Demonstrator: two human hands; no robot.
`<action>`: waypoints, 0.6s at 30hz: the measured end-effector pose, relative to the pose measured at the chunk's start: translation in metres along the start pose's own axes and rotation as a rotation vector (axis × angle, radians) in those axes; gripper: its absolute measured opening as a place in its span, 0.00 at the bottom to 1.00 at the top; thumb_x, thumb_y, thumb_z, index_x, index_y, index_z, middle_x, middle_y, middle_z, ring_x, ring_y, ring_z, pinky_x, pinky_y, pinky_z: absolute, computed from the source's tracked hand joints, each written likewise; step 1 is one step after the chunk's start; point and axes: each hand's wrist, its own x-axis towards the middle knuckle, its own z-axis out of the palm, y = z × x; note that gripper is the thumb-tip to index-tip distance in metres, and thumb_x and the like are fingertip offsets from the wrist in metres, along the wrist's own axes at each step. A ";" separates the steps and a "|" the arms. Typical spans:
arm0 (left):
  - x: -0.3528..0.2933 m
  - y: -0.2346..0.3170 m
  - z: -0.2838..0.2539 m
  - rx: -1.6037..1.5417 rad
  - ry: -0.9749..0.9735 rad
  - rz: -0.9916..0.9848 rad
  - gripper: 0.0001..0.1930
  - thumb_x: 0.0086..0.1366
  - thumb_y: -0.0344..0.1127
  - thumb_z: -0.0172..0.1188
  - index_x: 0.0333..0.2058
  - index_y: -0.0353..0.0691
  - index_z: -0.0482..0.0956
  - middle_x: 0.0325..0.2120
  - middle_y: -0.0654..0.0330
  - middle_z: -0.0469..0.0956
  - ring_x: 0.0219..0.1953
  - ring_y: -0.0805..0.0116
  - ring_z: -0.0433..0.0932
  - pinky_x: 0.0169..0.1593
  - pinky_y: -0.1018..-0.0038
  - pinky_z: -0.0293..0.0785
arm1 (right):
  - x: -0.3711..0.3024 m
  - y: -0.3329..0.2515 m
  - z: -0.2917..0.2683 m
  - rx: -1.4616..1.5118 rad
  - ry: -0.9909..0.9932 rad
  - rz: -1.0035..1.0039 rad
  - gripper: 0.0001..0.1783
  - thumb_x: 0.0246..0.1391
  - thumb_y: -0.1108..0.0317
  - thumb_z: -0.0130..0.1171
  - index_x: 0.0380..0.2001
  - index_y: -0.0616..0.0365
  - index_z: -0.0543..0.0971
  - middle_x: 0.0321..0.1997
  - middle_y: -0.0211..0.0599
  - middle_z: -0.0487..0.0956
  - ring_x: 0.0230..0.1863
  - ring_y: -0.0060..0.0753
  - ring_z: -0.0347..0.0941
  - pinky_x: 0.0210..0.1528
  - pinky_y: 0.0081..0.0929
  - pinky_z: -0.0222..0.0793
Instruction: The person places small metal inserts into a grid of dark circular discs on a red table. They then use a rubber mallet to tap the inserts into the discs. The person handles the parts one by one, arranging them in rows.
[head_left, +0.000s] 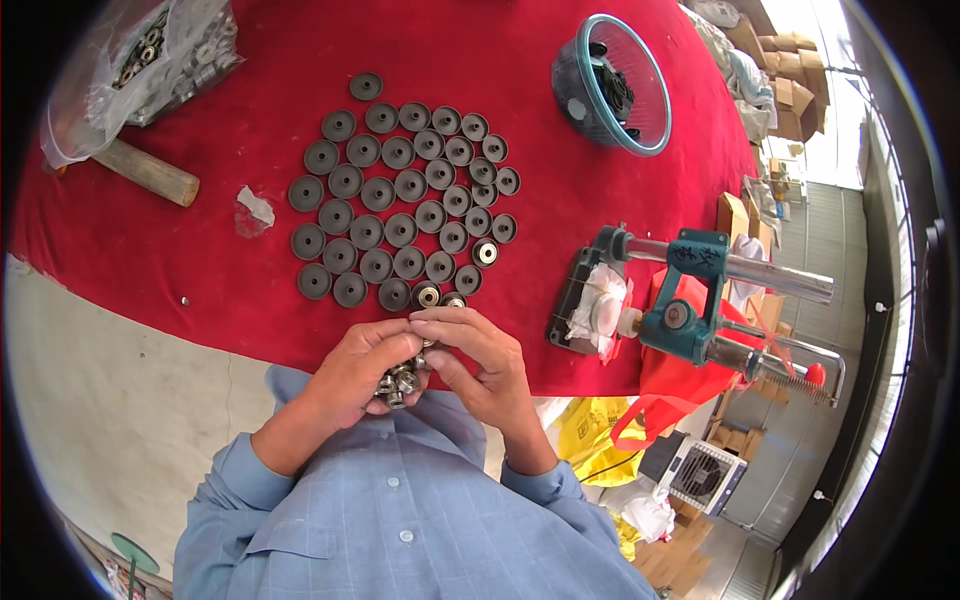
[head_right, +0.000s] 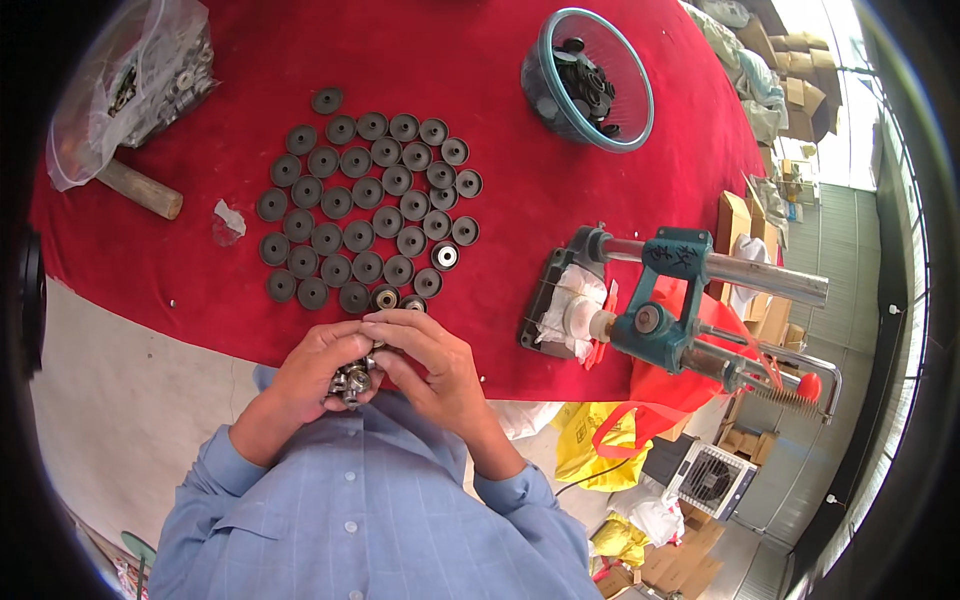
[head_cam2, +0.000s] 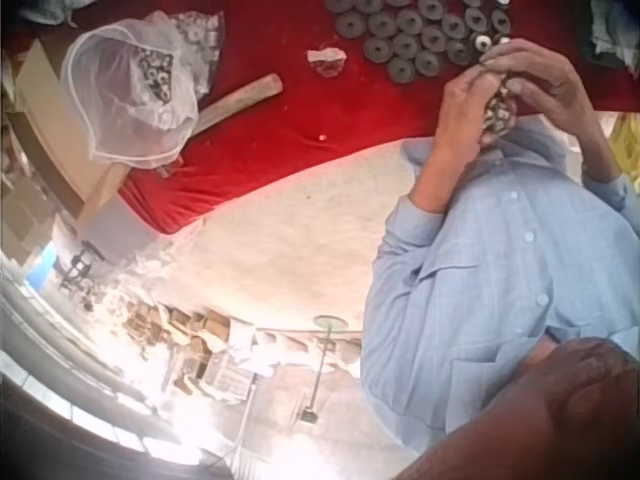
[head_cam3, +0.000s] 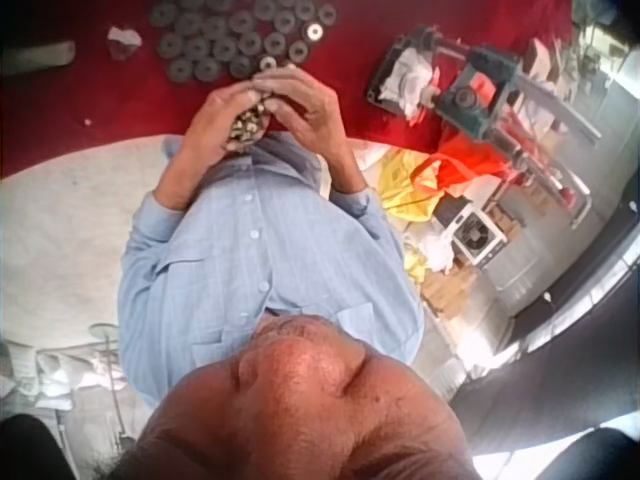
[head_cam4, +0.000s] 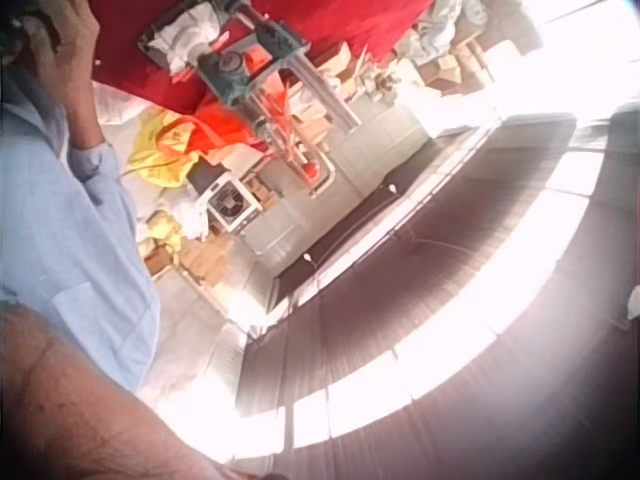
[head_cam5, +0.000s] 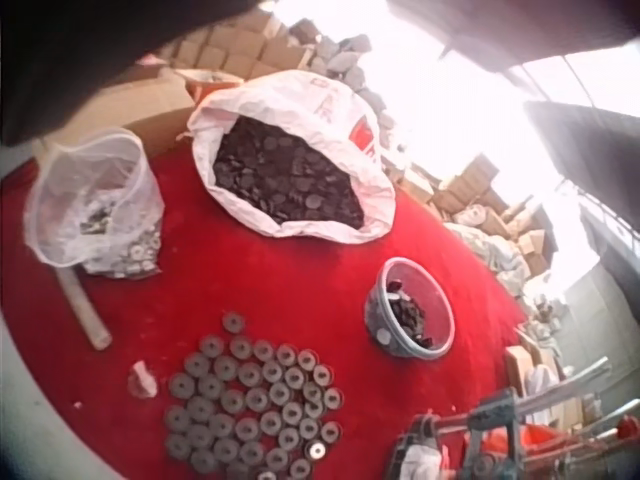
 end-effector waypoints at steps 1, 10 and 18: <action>0.000 0.000 -0.001 0.019 -0.002 -0.006 0.15 0.80 0.44 0.54 0.43 0.37 0.81 0.28 0.60 0.81 0.23 0.79 0.79 0.15 0.85 0.62 | -0.002 0.007 0.001 0.026 0.011 0.004 0.15 0.57 0.81 0.68 0.49 0.65 0.86 0.51 0.46 0.87 0.48 0.34 0.85 0.53 0.31 0.81; 0.007 0.001 -0.008 -0.427 -0.008 -0.073 0.17 0.81 0.45 0.53 0.42 0.37 0.79 0.33 0.52 0.82 0.29 0.69 0.83 0.14 0.83 0.68 | -0.003 0.046 -0.003 -0.258 0.503 -0.043 0.14 0.52 0.80 0.77 0.42 0.62 0.86 0.44 0.40 0.88 0.43 0.35 0.86 0.45 0.30 0.83; 0.007 0.004 -0.009 -0.759 -0.001 -0.084 0.17 0.82 0.45 0.52 0.44 0.37 0.79 0.37 0.49 0.82 0.34 0.62 0.85 0.16 0.80 0.75 | 0.008 0.065 0.012 -0.520 0.519 -0.151 0.15 0.52 0.78 0.77 0.43 0.59 0.86 0.43 0.40 0.86 0.42 0.39 0.84 0.41 0.35 0.81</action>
